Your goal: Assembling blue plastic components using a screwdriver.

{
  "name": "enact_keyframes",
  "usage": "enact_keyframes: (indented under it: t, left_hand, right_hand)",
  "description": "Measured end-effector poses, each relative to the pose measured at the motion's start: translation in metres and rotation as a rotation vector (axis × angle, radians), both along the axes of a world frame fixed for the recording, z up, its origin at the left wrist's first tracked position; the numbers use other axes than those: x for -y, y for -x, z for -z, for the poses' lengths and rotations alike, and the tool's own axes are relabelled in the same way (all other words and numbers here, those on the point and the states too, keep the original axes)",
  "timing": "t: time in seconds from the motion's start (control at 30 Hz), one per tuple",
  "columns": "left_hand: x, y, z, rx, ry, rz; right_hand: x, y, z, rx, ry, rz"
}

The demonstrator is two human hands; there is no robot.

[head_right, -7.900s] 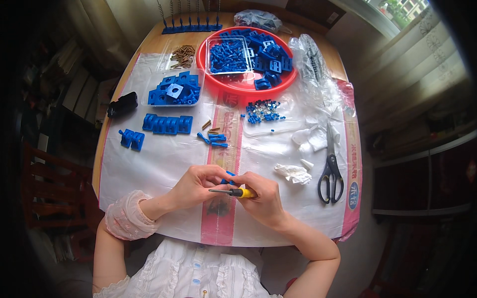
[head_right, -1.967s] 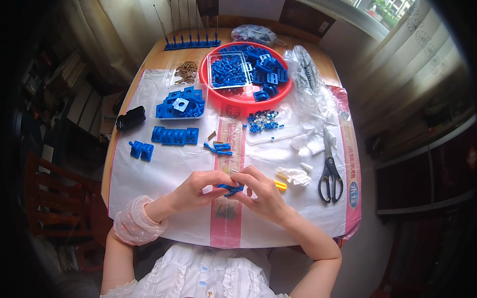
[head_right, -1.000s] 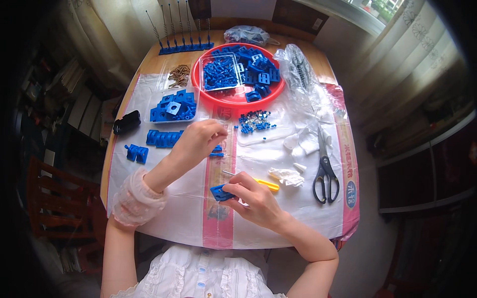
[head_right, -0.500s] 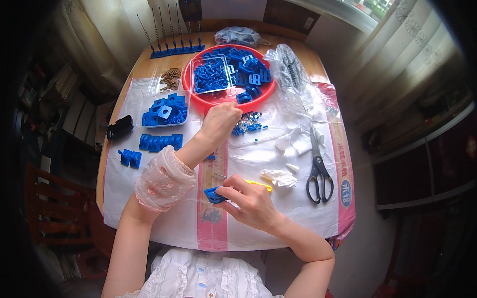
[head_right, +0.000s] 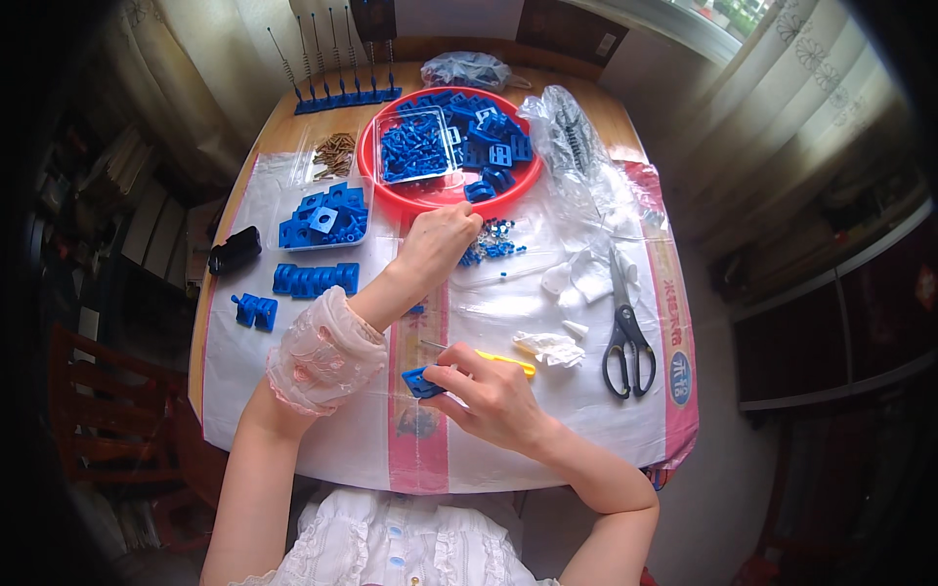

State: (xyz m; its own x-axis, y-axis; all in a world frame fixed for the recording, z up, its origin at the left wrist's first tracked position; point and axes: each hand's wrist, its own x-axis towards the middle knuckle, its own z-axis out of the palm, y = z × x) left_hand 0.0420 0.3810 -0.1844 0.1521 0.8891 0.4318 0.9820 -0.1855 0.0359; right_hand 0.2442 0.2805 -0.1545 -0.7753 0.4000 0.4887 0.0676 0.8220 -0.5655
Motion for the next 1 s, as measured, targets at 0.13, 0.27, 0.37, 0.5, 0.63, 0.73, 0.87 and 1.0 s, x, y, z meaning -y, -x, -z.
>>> enact_keyframes:
  t: [0.13, 0.27, 0.37, 0.5, 0.63, 0.73, 0.87, 1.0]
  left_hand:
    - [0.001, -0.002, 0.002, -0.035, -0.003, 0.001]
    - [0.001, -0.002, 0.003, -0.042, -0.006, 0.004]
    - [0.001, -0.001, 0.003, -0.005, 0.019, 0.019]
    - [0.004, 0.002, 0.002, 0.011, 0.083, -0.006]
    - [0.008, 0.003, -0.008, -0.012, 0.062, 0.035]
    - [0.008, -0.001, -0.01, -0.005, 0.032, 0.089]
    - [0.007, -0.005, -0.006, -0.014, 0.11, 0.039]
    - [0.009, -0.006, -0.004, 0.056, 0.096, 0.034]
  right_hand:
    - [0.0, 0.0, 0.0, 0.003, -0.002, 0.005]
    - [0.0, 0.0, -0.001, 0.003, -0.008, 0.002]
    - [0.0, 0.0, -0.001, 0.007, -0.009, 0.006]
    - [0.001, 0.001, -0.001, 0.012, -0.015, 0.005]
    - [0.001, 0.001, -0.002, 0.019, -0.031, 0.003]
    - [0.001, -0.001, -0.001, 0.03, -0.032, 0.007]
    - [0.001, 0.001, -0.001, 0.029, -0.03, -0.002]
    - [0.001, 0.001, 0.0, 0.032, -0.035, -0.001]
